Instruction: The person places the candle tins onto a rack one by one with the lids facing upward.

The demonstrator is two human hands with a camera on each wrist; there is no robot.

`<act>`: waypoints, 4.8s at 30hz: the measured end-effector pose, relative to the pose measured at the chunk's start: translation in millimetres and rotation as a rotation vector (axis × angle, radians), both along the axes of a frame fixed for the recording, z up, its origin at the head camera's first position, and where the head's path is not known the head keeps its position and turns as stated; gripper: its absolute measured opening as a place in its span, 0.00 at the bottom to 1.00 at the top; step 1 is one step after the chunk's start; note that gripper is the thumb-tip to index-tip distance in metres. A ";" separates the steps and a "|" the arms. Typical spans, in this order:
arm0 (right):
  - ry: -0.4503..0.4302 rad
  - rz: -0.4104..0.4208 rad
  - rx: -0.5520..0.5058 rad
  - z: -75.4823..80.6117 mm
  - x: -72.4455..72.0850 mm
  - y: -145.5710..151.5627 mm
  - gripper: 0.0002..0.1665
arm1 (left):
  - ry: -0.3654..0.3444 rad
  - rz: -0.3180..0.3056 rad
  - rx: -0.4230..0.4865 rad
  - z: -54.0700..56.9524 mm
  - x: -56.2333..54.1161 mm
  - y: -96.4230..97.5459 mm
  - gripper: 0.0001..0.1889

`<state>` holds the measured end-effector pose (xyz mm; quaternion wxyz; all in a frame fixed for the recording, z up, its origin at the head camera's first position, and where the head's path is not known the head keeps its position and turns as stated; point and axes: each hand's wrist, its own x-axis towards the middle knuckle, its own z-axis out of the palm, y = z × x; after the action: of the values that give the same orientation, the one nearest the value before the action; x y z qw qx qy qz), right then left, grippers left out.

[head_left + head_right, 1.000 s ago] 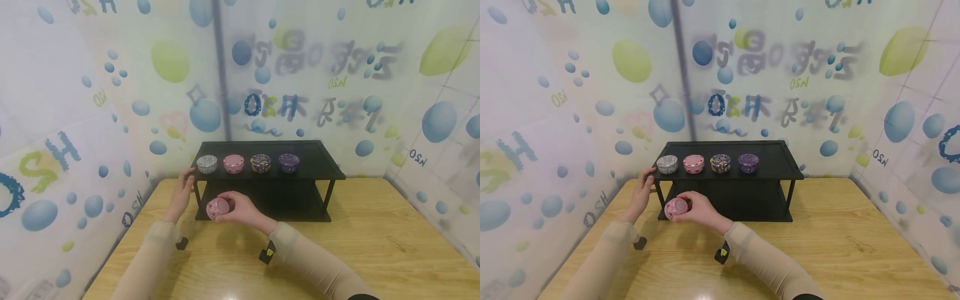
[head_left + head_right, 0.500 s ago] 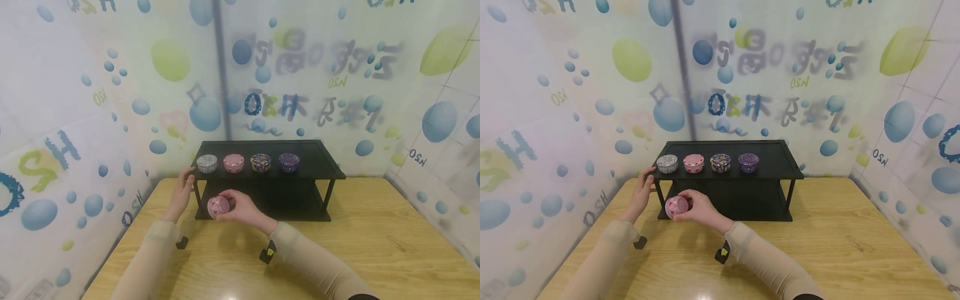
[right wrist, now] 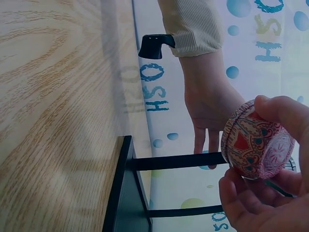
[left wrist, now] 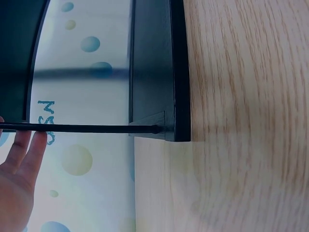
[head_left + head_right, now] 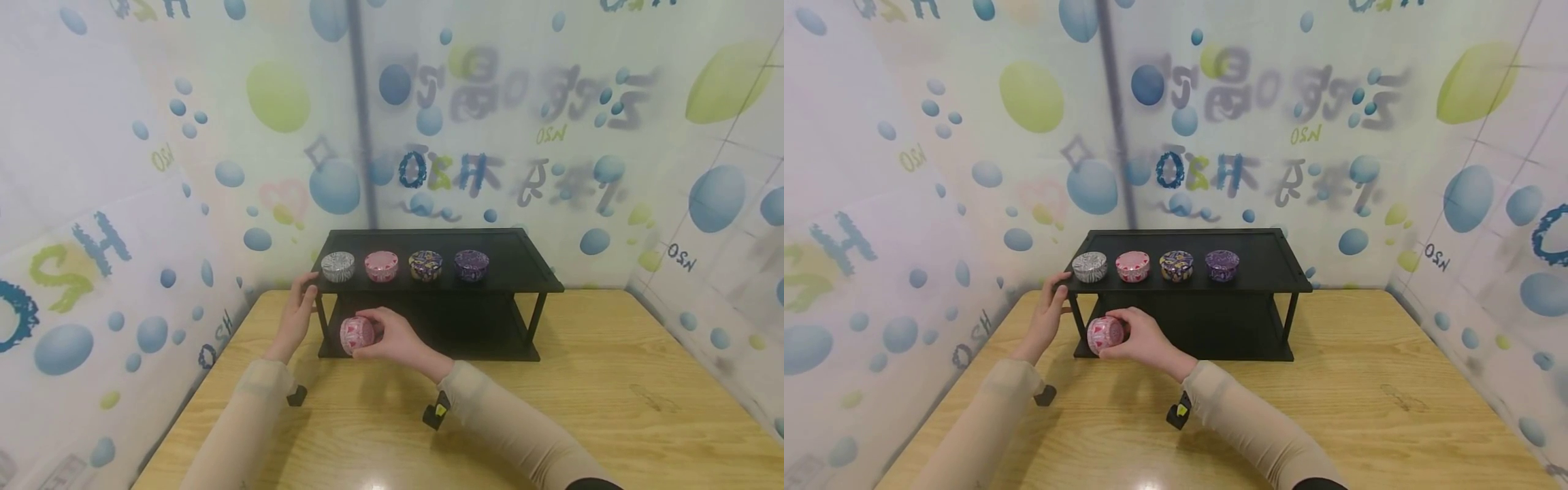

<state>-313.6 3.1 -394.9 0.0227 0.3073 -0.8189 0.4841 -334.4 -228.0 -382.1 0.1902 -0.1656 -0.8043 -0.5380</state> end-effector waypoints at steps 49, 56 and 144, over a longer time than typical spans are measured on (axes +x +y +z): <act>-0.063 -0.014 -0.073 1.5 6.3 10.2 0.39 | -0.018 -0.013 0.033 -0.5 -1.1 0.1 0.20; -0.080 -0.019 -0.092 1.3 7.2 12.6 0.40 | -0.009 -0.011 0.034 -1.5 -2.1 -0.1 0.20; -0.023 -0.066 -0.139 -5.4 4.6 28.5 0.40 | -0.026 -0.011 0.046 -0.5 -1.1 0.6 0.21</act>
<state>-308.9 31.6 -400.4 0.0504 0.2722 -0.7934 0.5422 -335.5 -227.4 -382.6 0.1805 -0.1586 -0.7934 -0.5593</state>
